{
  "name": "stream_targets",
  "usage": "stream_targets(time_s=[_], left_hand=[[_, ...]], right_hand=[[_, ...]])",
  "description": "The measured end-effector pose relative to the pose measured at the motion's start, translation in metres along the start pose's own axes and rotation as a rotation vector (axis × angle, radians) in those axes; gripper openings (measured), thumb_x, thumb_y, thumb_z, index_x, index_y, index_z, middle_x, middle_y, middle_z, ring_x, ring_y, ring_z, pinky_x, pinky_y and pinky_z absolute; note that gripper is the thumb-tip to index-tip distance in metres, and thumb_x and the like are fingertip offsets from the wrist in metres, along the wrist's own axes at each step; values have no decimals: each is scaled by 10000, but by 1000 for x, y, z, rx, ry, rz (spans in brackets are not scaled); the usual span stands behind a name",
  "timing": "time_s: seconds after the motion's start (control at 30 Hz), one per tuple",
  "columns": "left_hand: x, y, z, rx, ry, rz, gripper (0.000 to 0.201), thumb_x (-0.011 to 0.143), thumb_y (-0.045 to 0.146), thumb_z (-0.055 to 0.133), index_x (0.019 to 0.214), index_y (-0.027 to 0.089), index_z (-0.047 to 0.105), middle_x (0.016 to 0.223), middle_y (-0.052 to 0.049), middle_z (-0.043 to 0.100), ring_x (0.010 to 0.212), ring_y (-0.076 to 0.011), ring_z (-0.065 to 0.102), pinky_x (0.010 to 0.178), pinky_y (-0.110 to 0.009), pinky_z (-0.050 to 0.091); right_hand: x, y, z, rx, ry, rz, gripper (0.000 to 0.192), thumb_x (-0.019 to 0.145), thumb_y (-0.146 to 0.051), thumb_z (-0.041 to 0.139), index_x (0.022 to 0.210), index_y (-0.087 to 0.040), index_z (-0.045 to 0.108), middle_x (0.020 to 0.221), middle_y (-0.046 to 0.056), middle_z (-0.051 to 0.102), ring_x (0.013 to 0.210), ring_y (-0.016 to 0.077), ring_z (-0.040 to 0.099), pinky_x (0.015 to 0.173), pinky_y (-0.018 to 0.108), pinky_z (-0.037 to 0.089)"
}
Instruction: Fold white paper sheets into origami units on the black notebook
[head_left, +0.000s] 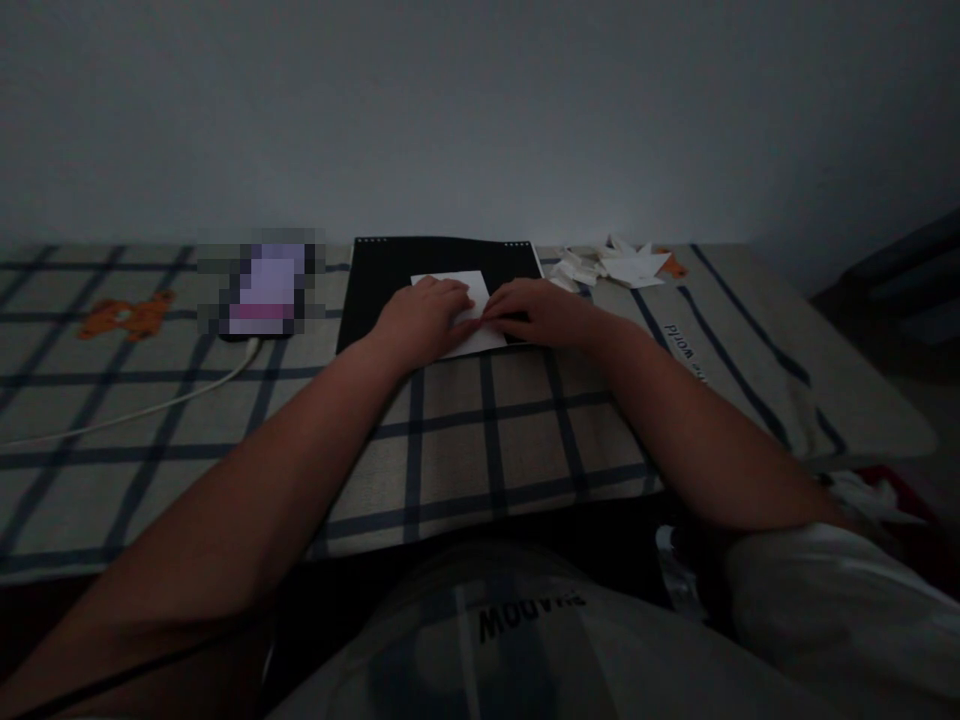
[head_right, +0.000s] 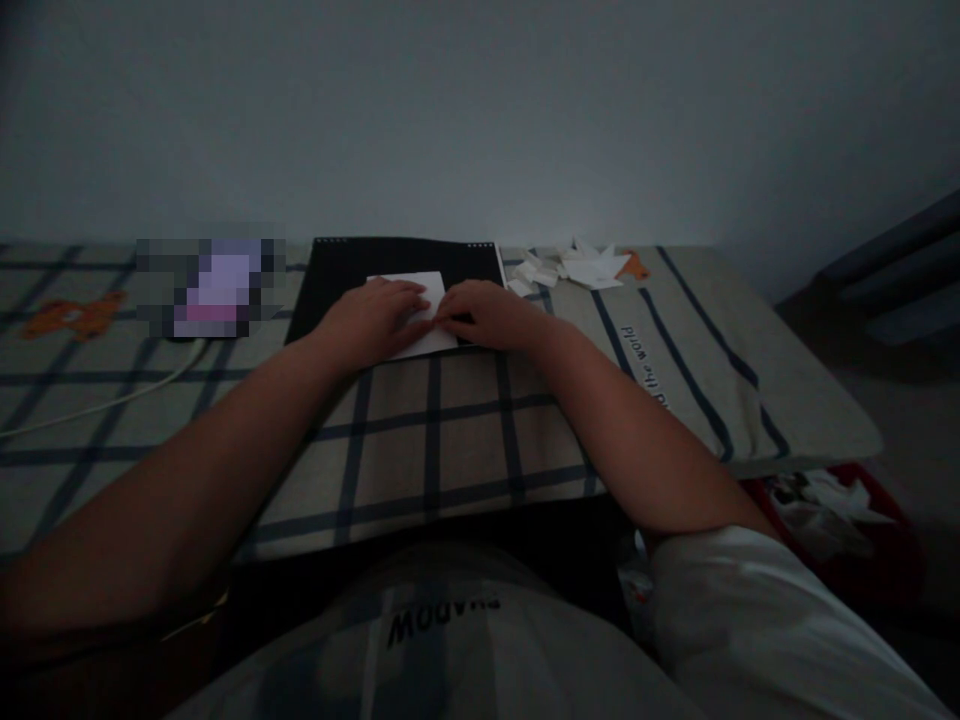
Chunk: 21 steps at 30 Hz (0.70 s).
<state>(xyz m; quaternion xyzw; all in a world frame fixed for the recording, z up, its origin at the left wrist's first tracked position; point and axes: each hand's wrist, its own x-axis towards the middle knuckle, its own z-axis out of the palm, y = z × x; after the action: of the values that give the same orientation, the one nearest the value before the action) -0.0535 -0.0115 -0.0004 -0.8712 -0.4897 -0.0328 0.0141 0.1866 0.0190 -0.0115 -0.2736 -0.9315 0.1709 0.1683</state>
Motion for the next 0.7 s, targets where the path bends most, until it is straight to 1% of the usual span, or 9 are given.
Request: stream_targets(time_s=[0.13, 0.23, 0.3, 0.4, 0.47, 0.53, 0.6, 0.7], left_hand=[[-2, 1, 3, -22, 60, 5, 449, 1126, 449, 493, 1367, 177, 758, 1562, -122, 700, 1415, -346, 635, 1145, -463, 520], [-3, 1, 5, -31, 88, 0, 488, 1137, 486, 462, 1353, 168, 763, 1506, -150, 727, 1386, -359, 655, 1119, -486, 537], [-3, 1, 5, -29, 91, -6, 505, 1141, 499, 449, 1346, 167, 770, 1479, -159, 738, 1367, -364, 666, 1097, -494, 550], [-4, -1, 5, -21, 86, -8, 493, 1144, 466, 447, 1380, 177, 769, 1570, -146, 688, 1418, -368, 640, 1115, -503, 545], [-5, -2, 5, -15, 82, -14, 490, 1148, 435, 432, 1429, 199, 757, 1631, -128, 646, 1466, -365, 609, 1139, -516, 534], [-6, -3, 3, -9, 74, -24, 494, 1148, 422, 422, 1460, 224, 750, 1630, -127, 647, 1465, -372, 606, 1131, -544, 537], [-7, -3, 1, -3, 70, -32, 502, 1145, 433, 425, 1462, 226, 755, 1603, -144, 663, 1436, -396, 617, 1097, -575, 552], [-8, -3, -2, -16, 85, -48, 494, 1125, 450, 473, 1422, 208, 784, 1573, -154, 677, 1406, -414, 632, 1077, -582, 563]], right_hand=[[-4, 0, 0, -28, 24, -1, 284, 1017, -380, 706, 1191, -226, 870, 1269, 134, 805, 1222, 319, 675, 1094, 510, 489], [-5, 0, 3, -42, 39, -6, 394, 976, -491, 786, 1276, -246, 856, 1377, 143, 766, 1282, 347, 633, 1120, 536, 479], [-4, 0, 7, -49, 43, -22, 435, 966, -511, 801, 1318, -259, 846, 1405, 138, 754, 1305, 354, 616, 1140, 544, 467], [-3, 0, 11, -51, 44, -38, 428, 980, -458, 781, 1359, -265, 829, 1411, 128, 760, 1319, 348, 618, 1147, 532, 465], [-3, -1, 10, -56, 54, -30, 396, 1006, -431, 737, 1343, -247, 836, 1404, 133, 771, 1312, 339, 639, 1141, 517, 473], [-4, -2, 9, -73, 68, -3, 382, 1038, -432, 683, 1297, -206, 852, 1385, 153, 785, 1293, 336, 666, 1128, 509, 485], [-5, -2, 6, -110, 76, 42, 403, 1061, -434, 640, 1277, -173, 858, 1380, 170, 791, 1282, 340, 685, 1119, 507, 493], [-5, -3, 4, -177, 65, 101, 451, 1060, -453, 637, 1351, -169, 831, 1437, 170, 776, 1313, 354, 684, 1130, 510, 492]])
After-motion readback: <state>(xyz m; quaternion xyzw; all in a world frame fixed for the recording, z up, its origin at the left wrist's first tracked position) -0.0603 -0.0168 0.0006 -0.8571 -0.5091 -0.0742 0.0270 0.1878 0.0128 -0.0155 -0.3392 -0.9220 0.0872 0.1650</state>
